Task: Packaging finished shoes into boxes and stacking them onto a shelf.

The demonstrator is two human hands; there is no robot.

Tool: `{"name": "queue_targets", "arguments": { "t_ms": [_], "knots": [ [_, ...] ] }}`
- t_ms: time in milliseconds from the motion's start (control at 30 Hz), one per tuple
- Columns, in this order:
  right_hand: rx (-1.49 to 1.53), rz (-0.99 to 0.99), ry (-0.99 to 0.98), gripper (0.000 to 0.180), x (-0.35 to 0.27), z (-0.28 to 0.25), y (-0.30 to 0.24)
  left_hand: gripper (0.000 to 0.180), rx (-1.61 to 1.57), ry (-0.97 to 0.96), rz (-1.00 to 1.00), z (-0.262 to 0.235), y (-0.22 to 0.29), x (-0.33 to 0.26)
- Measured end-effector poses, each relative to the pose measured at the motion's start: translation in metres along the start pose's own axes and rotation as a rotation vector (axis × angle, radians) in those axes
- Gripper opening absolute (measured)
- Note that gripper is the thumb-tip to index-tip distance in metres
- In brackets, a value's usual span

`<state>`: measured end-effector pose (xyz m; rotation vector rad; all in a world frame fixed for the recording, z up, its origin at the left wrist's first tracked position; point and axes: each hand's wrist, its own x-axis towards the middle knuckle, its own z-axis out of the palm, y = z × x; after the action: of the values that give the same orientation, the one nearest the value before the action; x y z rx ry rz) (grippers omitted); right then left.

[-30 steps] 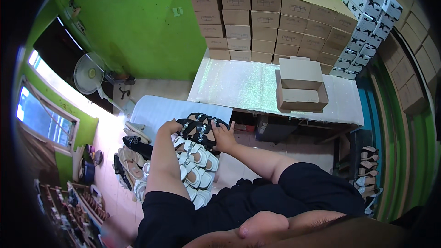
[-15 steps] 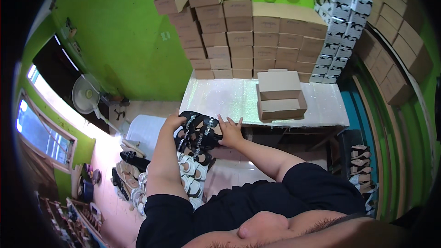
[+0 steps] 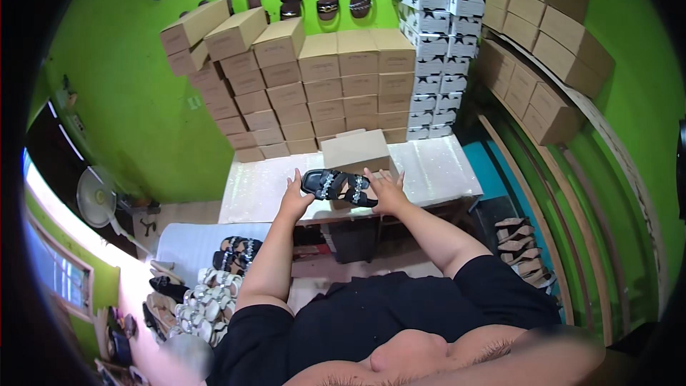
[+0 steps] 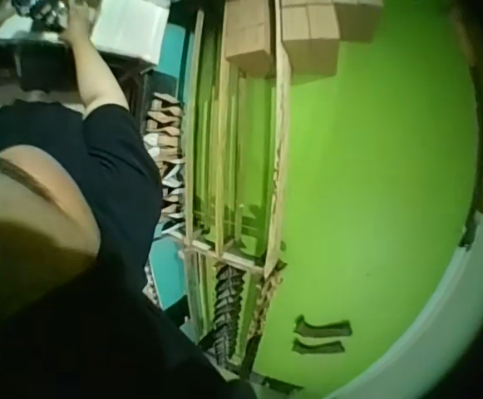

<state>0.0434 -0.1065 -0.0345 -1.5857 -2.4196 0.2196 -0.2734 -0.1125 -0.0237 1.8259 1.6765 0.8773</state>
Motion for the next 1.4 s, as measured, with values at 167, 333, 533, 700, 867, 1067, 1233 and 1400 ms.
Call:
{"name": "queue_targets", "arguments": {
  "t_ms": [167,333,533,700,867,1067,1233,1400],
  "knots": [
    [-0.050,0.000,-0.111,0.128,0.007,-0.031,0.048,0.104,-0.110,-0.022,-0.030,0.051,0.012,0.018],
    [-0.075,0.059,-0.243,0.124,0.058,-0.024,0.081,0.104,-0.100,-0.088,-0.085,0.069,-0.012,0.053],
    [-0.070,0.030,-0.466,0.123,0.128,-0.020,0.100,0.108,0.010,-0.222,-0.137,0.081,-0.058,0.106],
    [-0.089,0.014,-0.598,0.130,0.160,0.004,0.117,0.112,0.017,-0.319,-0.076,0.095,-0.090,0.129],
    [-0.114,0.001,-0.637,0.129,0.166,0.014,0.130,0.112,0.297,-0.434,0.065,0.094,-0.063,0.120],
    [-0.340,-0.071,-0.514,0.120,0.158,0.038,0.116,0.110,0.497,-0.428,0.035,0.116,-0.042,0.113],
    [-0.234,-0.085,-0.343,0.092,0.151,0.071,0.137,0.106,0.610,-0.378,0.014,0.123,-0.026,0.125],
    [-0.298,-0.141,-0.409,0.084,0.158,0.056,0.140,0.080,0.663,-0.343,0.063,0.131,-0.017,0.129]
  ]
}}
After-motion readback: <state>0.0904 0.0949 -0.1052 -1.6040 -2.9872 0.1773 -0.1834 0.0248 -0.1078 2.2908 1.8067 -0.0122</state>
